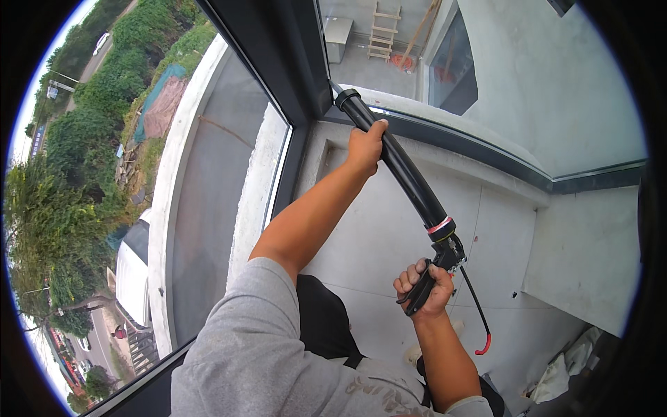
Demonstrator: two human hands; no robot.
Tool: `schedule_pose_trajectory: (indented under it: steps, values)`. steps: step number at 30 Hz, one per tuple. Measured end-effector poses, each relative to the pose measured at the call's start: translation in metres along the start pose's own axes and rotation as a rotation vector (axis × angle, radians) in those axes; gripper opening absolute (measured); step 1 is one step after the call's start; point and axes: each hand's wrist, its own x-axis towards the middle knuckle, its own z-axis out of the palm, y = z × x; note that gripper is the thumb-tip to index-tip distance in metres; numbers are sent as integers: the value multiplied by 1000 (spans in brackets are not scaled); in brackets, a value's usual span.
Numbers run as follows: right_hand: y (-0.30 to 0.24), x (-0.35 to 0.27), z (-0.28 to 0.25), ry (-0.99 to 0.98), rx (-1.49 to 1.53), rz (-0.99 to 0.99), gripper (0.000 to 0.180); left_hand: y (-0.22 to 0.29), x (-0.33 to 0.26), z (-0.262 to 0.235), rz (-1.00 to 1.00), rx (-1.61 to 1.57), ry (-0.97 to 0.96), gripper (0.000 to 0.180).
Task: The person uses a caulking gun to apply sealant along the seams of a large window frame. They move around the frame, applying sealant to vertical and horizontal joints, and briefly wipe the nozzle with a cloth.
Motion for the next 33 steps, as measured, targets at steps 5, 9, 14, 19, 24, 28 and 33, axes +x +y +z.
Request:
schedule_pose_trajectory:
  steps: [5,9,14,19,24,28,33]
  values:
    - [-2,-9,12,-76,11,2,29,23,-8,12,136,-7,40,38]
    - [-5,-17,29,-116,39,17,24,53,-17,23,123,45,44,39]
    - [-8,-30,56,-177,57,18,25,107,-45,45,199,40,46,32]
    - [-18,-49,92,-210,54,21,25,156,-64,60,160,46,32,35]
    - [-26,-63,122,-237,51,29,25,193,-81,75,161,-10,35,33]
    - [-25,-64,139,-246,39,28,27,219,-89,82,161,-14,35,32]
    - [-24,-69,158,-259,37,7,28,238,-89,87,198,4,27,33]
